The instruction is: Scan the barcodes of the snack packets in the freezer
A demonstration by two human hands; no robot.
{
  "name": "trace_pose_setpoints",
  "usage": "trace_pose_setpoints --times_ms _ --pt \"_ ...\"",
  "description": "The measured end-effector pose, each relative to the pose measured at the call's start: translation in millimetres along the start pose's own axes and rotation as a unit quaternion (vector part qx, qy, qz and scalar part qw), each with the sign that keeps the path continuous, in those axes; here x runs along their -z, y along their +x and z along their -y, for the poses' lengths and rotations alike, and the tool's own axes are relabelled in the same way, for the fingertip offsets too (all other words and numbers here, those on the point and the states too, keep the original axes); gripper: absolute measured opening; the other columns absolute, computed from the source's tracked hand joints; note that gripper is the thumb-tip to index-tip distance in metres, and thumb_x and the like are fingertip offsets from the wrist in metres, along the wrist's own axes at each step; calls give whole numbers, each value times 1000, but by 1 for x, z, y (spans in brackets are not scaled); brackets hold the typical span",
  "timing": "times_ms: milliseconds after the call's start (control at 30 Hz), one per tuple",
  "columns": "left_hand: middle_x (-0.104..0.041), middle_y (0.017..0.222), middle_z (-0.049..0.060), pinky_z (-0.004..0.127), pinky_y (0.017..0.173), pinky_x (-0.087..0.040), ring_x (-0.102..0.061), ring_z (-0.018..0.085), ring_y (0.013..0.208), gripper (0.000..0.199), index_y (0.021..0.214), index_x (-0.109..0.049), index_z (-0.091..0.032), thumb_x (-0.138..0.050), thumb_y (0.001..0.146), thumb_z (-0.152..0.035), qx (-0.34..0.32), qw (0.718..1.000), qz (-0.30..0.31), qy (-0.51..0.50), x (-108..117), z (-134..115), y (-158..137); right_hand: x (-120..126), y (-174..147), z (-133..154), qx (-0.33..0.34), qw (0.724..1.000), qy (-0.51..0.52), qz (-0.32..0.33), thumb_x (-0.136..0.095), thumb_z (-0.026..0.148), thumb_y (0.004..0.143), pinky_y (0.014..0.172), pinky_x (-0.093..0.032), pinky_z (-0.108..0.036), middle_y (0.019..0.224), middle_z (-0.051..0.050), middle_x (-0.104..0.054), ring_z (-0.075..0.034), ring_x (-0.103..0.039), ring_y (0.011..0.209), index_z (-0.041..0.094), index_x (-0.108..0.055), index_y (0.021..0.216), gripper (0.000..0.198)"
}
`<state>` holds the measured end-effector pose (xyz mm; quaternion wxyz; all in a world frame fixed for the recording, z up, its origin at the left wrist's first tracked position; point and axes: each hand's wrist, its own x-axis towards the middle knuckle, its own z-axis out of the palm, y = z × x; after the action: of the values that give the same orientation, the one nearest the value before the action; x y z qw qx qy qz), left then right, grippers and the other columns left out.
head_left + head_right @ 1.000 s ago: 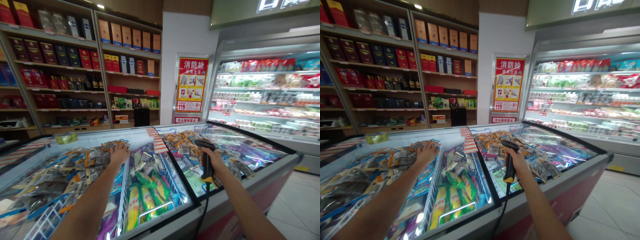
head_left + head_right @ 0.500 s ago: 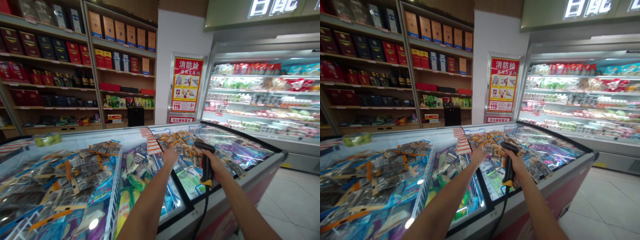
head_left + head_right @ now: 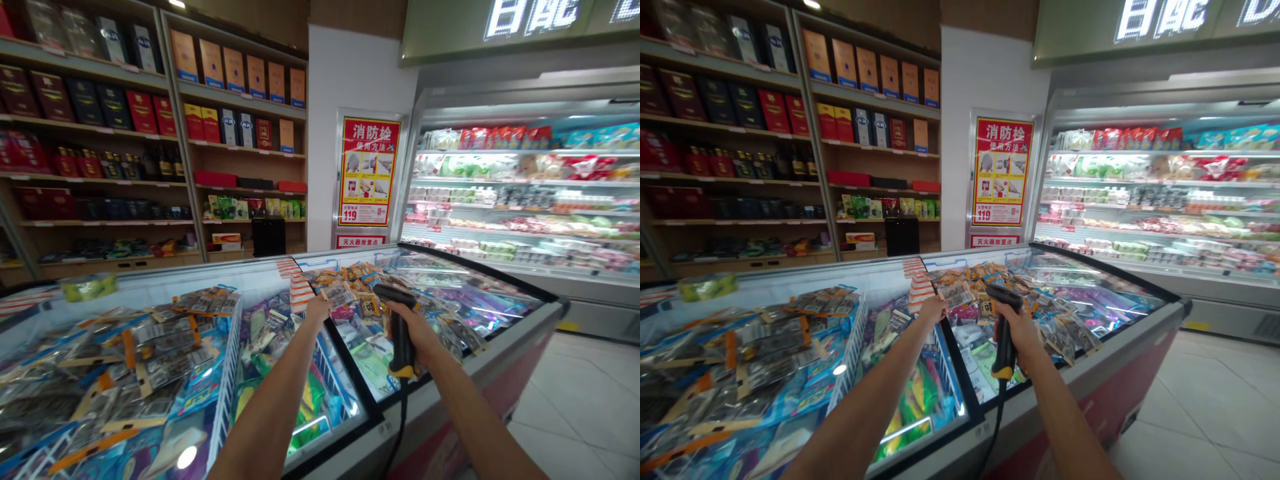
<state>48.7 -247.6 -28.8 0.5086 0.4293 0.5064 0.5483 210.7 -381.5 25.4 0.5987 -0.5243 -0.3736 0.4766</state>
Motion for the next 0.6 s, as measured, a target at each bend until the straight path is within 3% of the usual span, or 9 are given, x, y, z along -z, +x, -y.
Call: trace_pose_setpoints --times_ms 133,300,600 --pt "-54 50 -1 21 55 -43 -52 7 47 12 58 -49 -15 -50 68 -11 49 990 -11 -131 26 -1 -8 -23 -9 -7 -11 999 5 53 -55 36 67 31 -36 -19 38 1 -52 -10 -48 31 15 -50 61 22" --pt "-58 62 -2 18 62 -45 -56 4 54 12 71 -49 -17 -42 76 -10 53 961 -48 -267 34 -1 -10 -49 -21 -9 -76 992 24 100 -52 38 69 30 -35 -18 37 1 -51 -10 -47 30 15 -50 60 24" --pt "-59 68 -1 20 65 -46 -59 6 62 10 74 -49 -19 -42 78 -12 55 944 -64 -320 34 0 -10 -69 -28 3 -121 982 46 136 -48 40 71 29 -36 -18 38 1 -52 -9 -47 30 15 -50 59 27"
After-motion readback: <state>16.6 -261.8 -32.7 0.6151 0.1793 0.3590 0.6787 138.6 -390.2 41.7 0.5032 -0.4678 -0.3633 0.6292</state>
